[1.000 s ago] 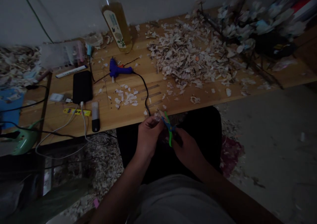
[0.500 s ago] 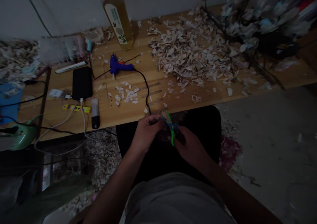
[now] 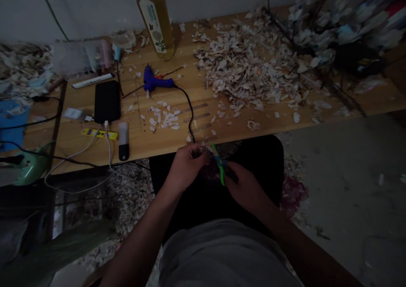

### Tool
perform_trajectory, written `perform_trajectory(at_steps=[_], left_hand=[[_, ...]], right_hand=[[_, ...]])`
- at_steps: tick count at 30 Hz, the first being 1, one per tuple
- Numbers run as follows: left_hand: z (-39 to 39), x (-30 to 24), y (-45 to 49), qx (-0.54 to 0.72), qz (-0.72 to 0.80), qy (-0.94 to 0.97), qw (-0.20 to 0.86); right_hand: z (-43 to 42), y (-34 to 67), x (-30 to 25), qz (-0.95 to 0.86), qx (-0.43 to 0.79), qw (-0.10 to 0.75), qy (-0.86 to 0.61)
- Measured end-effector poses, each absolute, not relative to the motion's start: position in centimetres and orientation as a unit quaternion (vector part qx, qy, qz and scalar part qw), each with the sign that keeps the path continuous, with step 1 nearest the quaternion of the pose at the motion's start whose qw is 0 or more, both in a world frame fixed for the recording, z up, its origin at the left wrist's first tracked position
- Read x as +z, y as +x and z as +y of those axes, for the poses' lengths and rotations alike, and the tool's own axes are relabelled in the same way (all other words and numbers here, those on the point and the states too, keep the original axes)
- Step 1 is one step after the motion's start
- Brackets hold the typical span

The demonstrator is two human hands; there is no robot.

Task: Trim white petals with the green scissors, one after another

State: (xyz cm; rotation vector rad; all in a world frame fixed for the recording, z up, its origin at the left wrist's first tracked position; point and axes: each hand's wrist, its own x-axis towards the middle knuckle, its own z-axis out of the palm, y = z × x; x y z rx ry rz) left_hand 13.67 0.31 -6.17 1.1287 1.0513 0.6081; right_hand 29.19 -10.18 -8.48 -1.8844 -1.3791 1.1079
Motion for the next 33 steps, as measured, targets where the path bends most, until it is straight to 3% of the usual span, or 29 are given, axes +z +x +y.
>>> perform_trajectory(at_steps=[9,20,29,33], left_hand=[[1.1,-6.0,12.9,0.206,0.459,0.533,0.681],[-0.9,-7.3,15.3,0.362,0.462,0.271,0.763],[0.2,-6.6,14.5,0.298,0.471,0.467,0.687],[0.5,-6.3,14.6,0.292,0.467,0.458,0.698]], right_hand=[[-9.8,29.6,-8.2,-0.513,0.429,0.255,-0.698],[-9.9,29.6,-9.2,-0.491,0.415,0.266,-0.718],[-9.7,30.2,-8.7,-0.502,0.420,0.253,-0.713],[-9.7,30.2,-9.2,-0.494,0.414,0.258,-0.720]])
